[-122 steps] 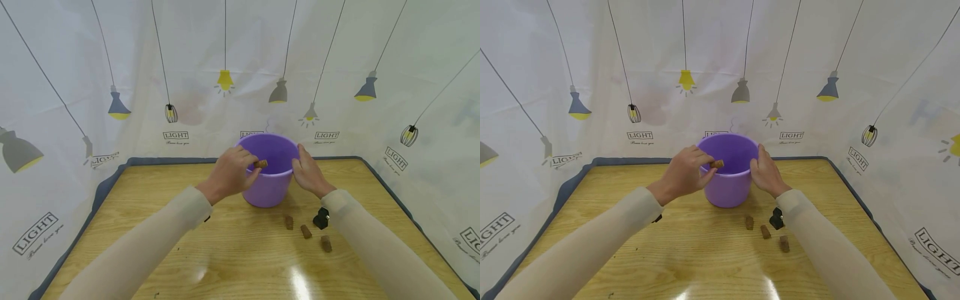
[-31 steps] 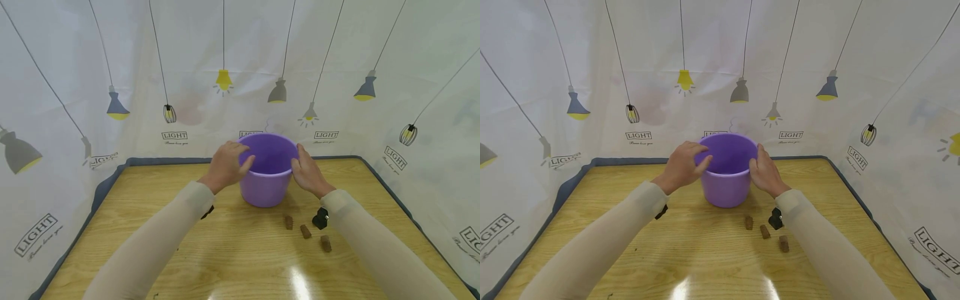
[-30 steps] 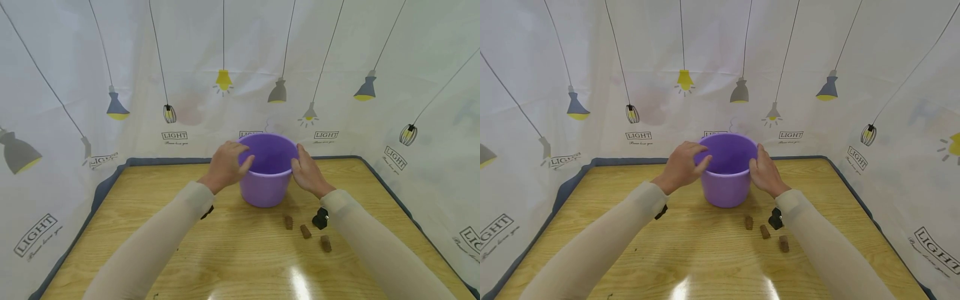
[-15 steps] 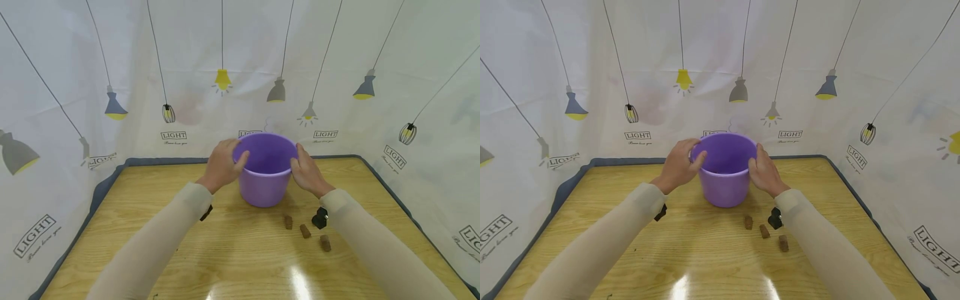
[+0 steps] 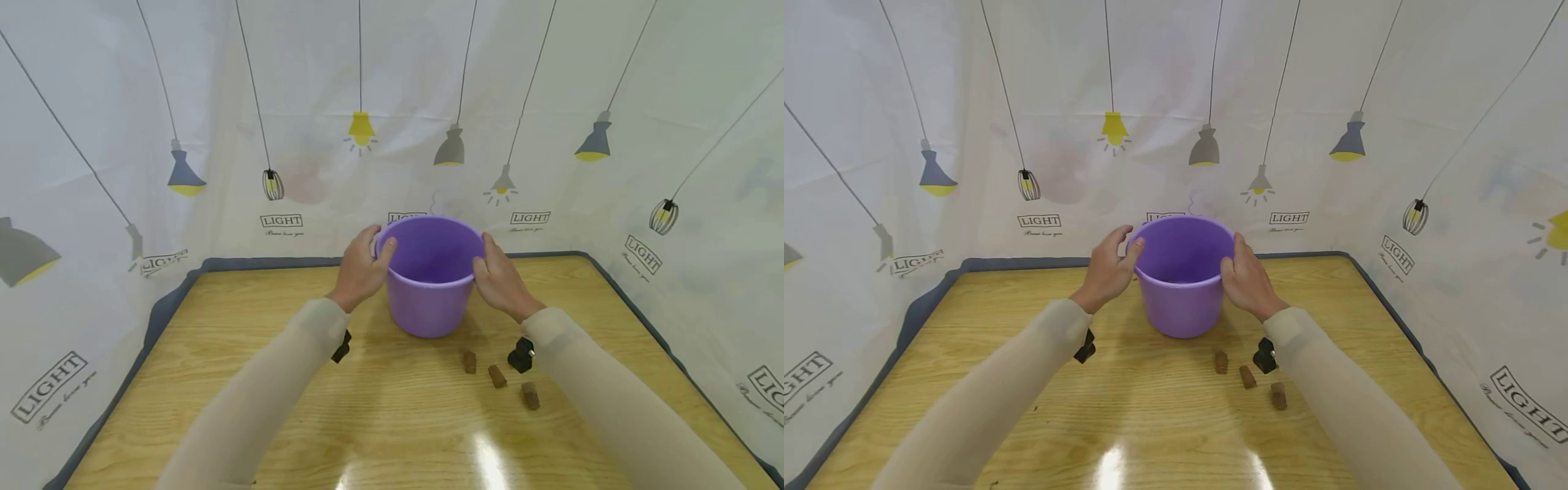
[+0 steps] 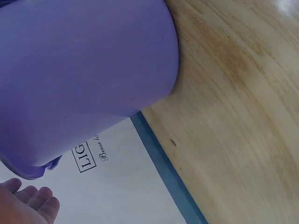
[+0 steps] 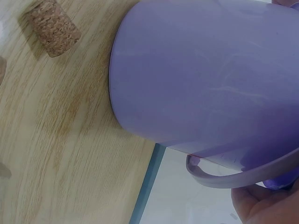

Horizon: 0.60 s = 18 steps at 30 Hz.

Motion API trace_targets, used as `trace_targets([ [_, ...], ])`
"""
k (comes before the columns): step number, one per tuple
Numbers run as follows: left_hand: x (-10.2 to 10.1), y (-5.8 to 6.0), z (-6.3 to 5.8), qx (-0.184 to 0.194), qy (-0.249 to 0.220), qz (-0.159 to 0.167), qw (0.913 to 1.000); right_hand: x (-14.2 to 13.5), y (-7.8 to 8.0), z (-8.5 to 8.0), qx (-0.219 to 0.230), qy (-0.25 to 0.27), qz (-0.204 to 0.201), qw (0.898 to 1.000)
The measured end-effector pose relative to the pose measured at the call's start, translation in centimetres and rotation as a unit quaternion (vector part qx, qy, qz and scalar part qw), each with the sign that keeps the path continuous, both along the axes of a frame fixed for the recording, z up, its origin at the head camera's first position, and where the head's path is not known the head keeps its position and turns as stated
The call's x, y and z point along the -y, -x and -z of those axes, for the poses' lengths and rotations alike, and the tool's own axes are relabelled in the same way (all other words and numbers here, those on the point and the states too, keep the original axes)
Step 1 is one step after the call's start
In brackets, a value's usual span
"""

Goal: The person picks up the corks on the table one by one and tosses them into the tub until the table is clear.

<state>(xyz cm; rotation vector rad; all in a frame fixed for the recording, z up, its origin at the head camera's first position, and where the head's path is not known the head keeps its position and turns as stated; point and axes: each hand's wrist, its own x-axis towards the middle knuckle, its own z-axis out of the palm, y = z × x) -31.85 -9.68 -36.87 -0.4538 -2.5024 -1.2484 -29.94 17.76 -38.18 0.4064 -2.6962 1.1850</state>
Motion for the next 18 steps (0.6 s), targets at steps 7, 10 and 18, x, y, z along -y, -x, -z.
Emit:
trace_targets([
  [7, -0.6, 0.6, 1.0, 0.011, -0.034, 0.020, 0.9992, 0.0, 0.2, 0.0, 0.000, -0.001, 0.000, 1.000],
  [10, -0.8, 0.7, 1.2, 0.029, -0.033, 0.021, 0.9988, 0.0, 0.2, 0.0, 0.000, -0.002, 0.002, 1.000],
  [18, -1.0, 0.8, 1.8, 0.055, -0.040, 0.024, 0.9974, -0.1, 0.4, 0.3, -0.014, 0.000, 0.008, 1.000],
])
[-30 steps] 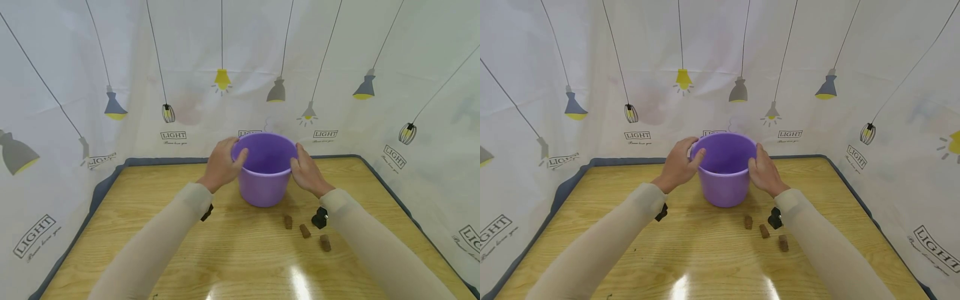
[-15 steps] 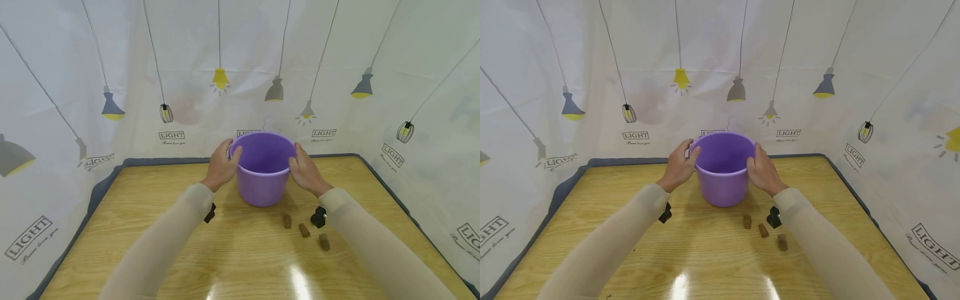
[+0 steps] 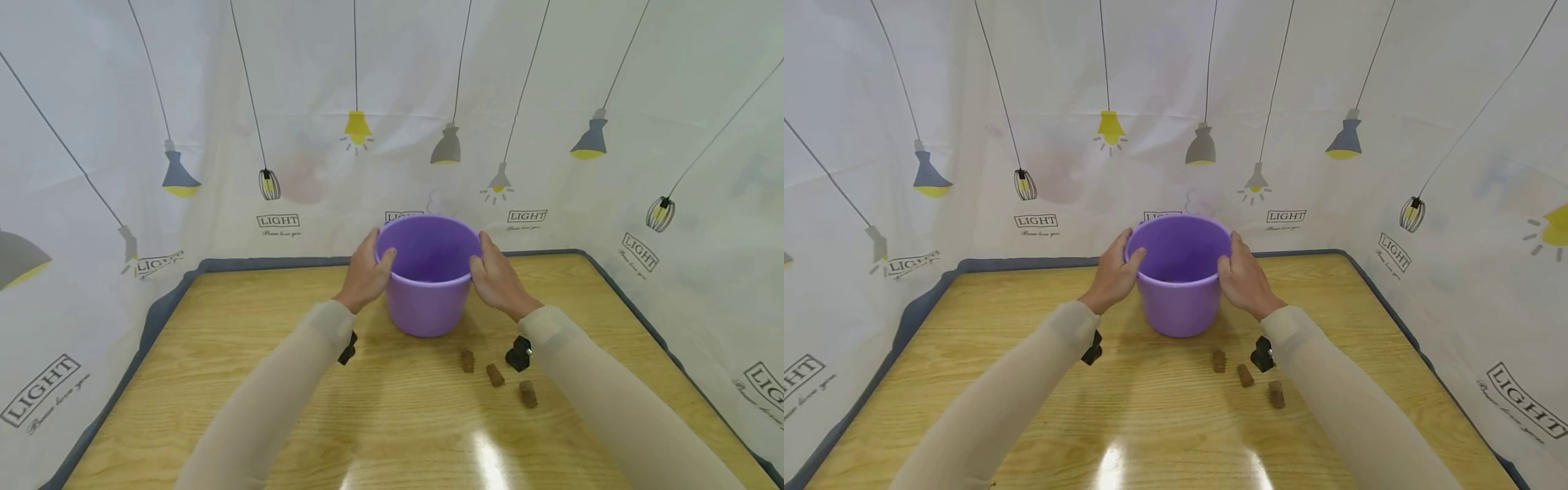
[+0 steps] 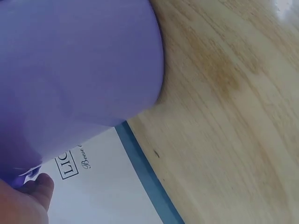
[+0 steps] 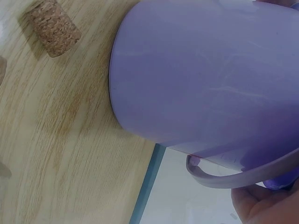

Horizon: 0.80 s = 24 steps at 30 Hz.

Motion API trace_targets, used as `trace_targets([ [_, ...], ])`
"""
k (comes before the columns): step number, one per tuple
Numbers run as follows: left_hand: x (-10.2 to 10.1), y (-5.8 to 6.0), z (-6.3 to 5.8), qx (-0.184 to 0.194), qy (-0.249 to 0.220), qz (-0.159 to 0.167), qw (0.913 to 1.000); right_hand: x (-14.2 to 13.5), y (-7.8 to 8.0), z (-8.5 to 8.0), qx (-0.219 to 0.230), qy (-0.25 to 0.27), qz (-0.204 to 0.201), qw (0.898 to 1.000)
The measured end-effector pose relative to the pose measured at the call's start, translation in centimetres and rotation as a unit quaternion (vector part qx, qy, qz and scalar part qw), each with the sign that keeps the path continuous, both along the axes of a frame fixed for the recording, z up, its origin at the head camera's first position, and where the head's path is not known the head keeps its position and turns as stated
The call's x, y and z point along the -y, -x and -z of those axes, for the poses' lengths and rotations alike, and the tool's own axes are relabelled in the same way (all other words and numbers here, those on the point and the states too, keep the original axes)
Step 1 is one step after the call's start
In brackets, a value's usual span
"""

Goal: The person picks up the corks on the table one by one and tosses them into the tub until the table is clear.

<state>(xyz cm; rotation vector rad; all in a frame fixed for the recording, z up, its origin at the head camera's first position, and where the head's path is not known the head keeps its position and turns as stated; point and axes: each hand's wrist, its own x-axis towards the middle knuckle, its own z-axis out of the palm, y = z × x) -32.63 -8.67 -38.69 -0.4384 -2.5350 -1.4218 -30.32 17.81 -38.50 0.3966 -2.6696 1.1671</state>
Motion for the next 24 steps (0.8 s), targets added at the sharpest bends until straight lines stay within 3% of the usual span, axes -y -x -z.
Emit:
trace_targets([
  [24, -0.20, 0.18, 0.54, 0.006, 0.000, -0.010, 0.9999, -0.10, -0.10, -0.06, 0.001, 0.022, -0.009, 1.000],
])
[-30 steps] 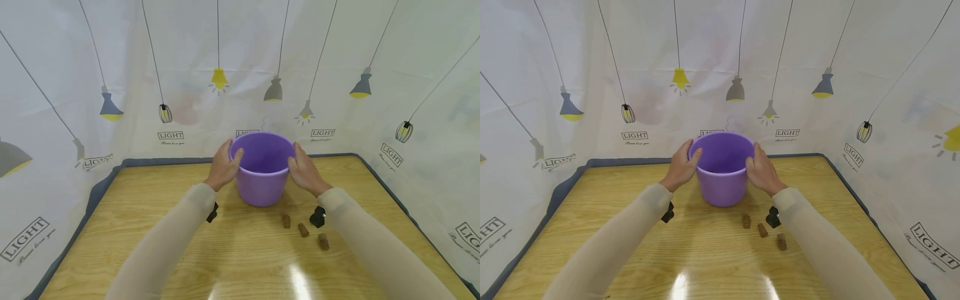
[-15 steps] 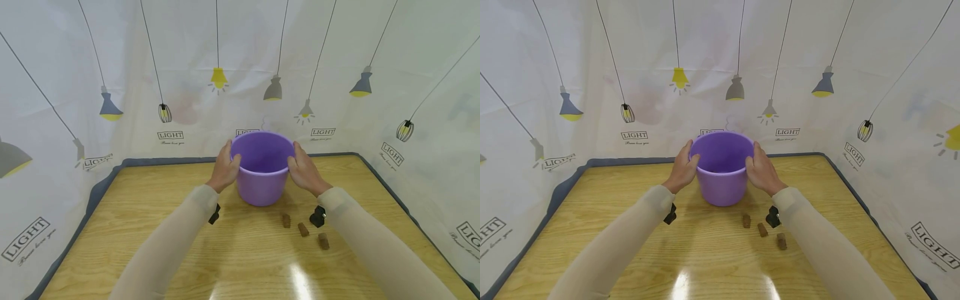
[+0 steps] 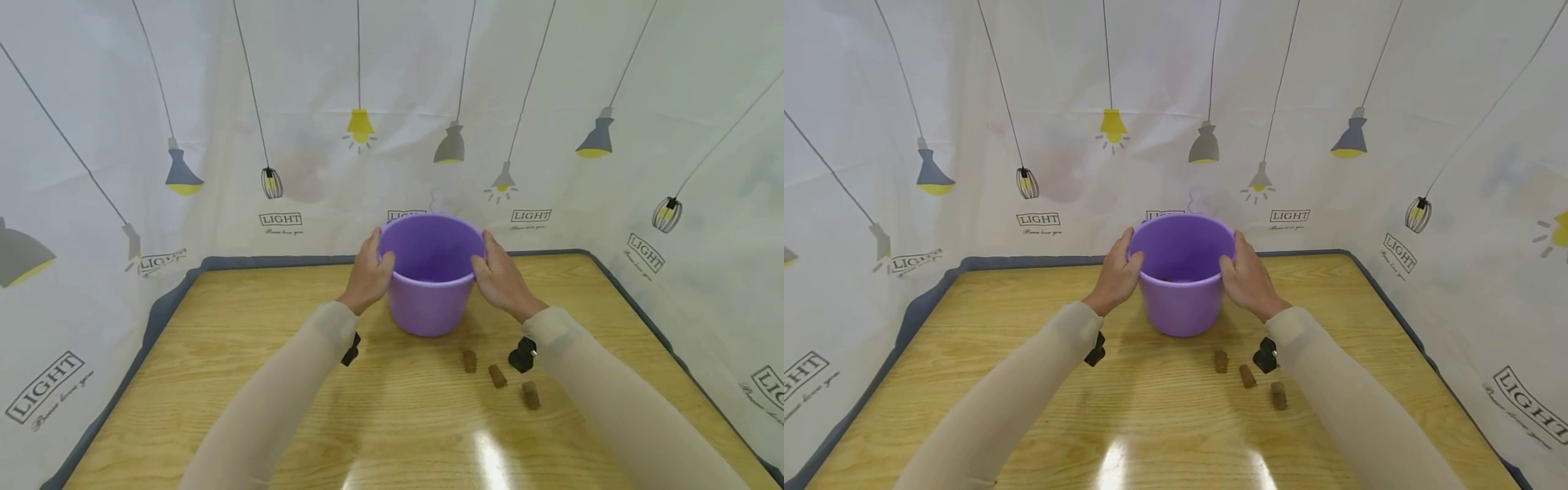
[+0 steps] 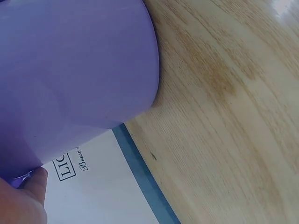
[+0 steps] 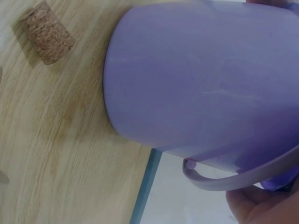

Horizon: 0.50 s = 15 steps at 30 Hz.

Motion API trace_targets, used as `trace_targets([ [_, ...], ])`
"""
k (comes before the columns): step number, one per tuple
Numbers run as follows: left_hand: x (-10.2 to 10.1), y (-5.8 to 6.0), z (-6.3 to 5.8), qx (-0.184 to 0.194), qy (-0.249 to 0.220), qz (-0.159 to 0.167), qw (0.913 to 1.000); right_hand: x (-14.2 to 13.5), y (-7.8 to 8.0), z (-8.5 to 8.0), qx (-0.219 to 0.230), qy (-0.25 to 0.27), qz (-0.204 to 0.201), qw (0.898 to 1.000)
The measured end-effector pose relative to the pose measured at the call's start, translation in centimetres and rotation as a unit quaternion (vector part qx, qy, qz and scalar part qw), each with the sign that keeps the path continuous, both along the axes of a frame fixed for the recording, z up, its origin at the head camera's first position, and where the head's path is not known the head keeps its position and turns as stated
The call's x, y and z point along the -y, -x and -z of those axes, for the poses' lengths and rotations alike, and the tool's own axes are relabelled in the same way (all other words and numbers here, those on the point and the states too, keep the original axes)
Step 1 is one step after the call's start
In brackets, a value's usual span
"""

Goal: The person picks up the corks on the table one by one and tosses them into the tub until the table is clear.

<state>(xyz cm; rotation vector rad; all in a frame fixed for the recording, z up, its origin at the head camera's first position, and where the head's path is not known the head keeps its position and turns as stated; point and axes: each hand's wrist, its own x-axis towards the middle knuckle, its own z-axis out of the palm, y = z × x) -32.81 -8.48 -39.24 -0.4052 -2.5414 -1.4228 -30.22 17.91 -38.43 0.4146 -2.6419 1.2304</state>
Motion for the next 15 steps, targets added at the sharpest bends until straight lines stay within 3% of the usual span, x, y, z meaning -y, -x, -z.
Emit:
trace_targets([
  [15, -0.19, -0.17, -0.14, 0.013, 0.001, -0.001, 0.9999, -0.51, -0.84, -0.73, -0.028, 0.009, -0.018, 0.999],
])
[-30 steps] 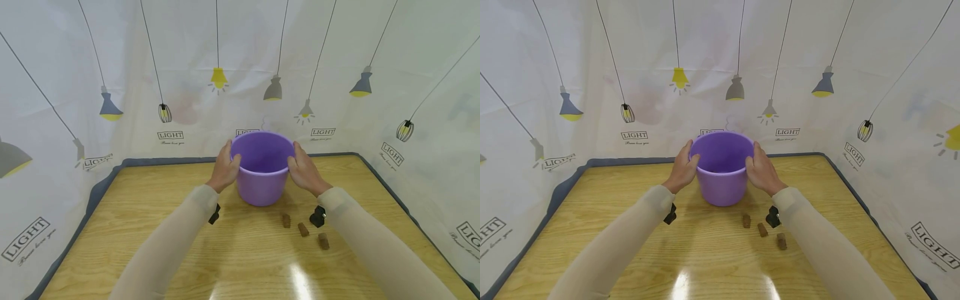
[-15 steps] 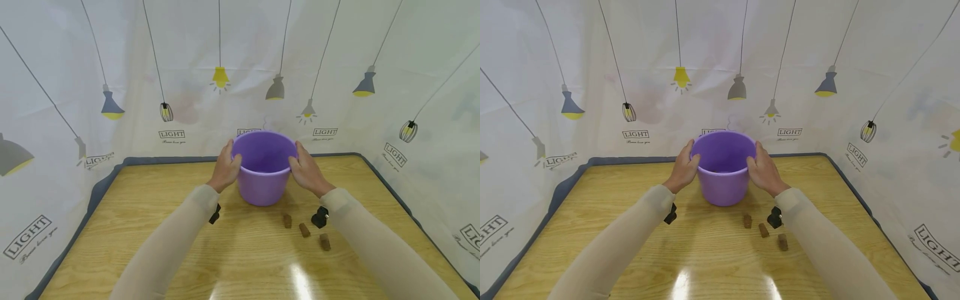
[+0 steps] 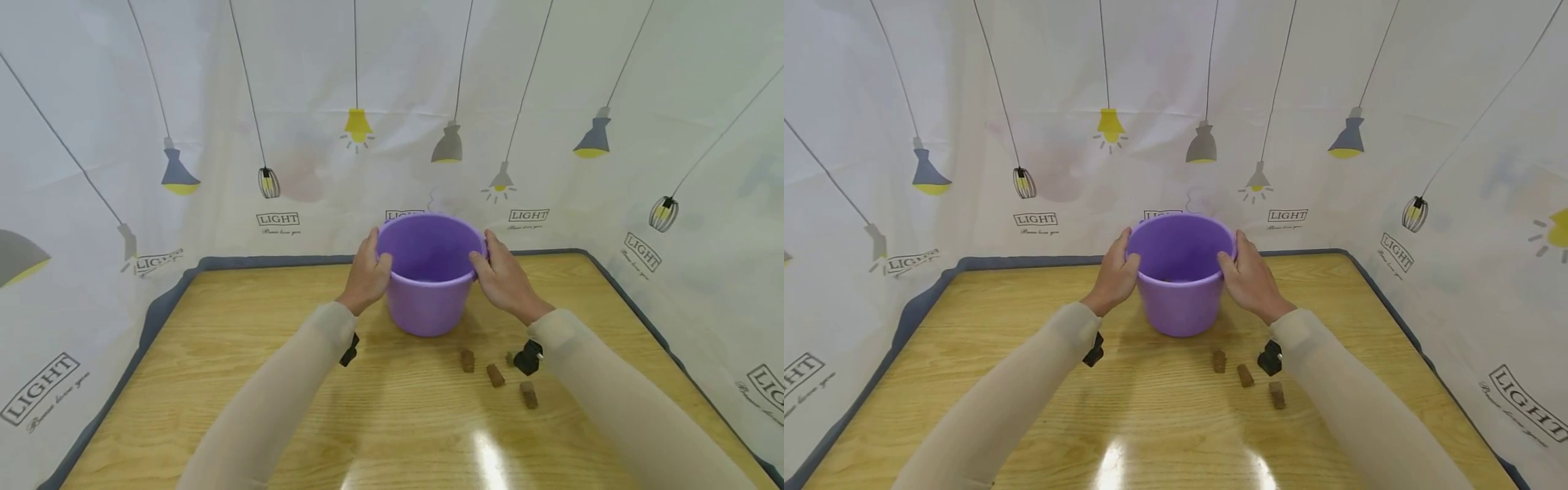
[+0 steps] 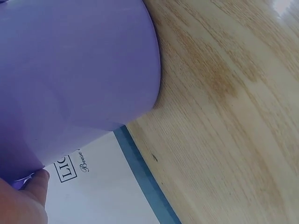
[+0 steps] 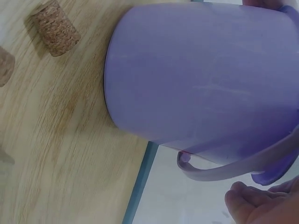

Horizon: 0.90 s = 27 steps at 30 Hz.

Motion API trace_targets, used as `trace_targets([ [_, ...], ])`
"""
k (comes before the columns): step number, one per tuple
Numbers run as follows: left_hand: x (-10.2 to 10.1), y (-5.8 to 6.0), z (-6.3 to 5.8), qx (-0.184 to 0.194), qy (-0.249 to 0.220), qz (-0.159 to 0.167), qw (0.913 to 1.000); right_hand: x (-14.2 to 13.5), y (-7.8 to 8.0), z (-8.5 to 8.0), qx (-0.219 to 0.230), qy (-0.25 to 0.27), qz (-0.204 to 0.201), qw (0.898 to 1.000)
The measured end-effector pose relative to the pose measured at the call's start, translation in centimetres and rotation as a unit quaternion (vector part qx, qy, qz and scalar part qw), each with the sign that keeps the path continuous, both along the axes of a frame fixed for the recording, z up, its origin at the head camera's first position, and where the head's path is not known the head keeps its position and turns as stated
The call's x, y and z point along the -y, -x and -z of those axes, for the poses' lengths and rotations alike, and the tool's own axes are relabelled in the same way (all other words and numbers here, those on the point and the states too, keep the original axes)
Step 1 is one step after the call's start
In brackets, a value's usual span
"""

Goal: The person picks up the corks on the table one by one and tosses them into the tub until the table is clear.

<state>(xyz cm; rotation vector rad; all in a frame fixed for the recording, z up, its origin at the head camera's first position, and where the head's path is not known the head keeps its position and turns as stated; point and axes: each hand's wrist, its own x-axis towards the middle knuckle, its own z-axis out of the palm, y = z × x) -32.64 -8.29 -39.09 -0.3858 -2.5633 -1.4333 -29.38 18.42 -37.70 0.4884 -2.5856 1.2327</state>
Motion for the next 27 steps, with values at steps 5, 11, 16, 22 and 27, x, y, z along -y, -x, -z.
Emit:
trace_targets([
  [5, 0.0, -0.2, -0.1, 0.009, -0.002, 0.004, 0.9999, -0.4, -0.4, 0.0, 0.020, -0.002, 0.005, 1.000],
  [11, 0.0, -0.2, -0.1, 0.010, 0.000, 0.002, 0.9999, -0.8, -1.0, -0.3, 0.025, -0.016, 0.013, 0.999],
  [16, 0.0, -0.1, 0.0, 0.008, 0.000, 0.001, 1.0000, -1.2, -1.5, -0.6, 0.014, -0.049, 0.026, 0.998],
  [22, 0.0, 0.0, 0.0, 0.004, 0.002, 0.001, 1.0000, -1.5, -2.2, -0.8, 0.000, -0.060, 0.039, 0.997],
  [27, 0.0, -0.2, -0.2, 0.006, 0.001, 0.004, 1.0000, -1.8, -2.8, -0.9, -0.013, -0.068, 0.060, 0.996],
])
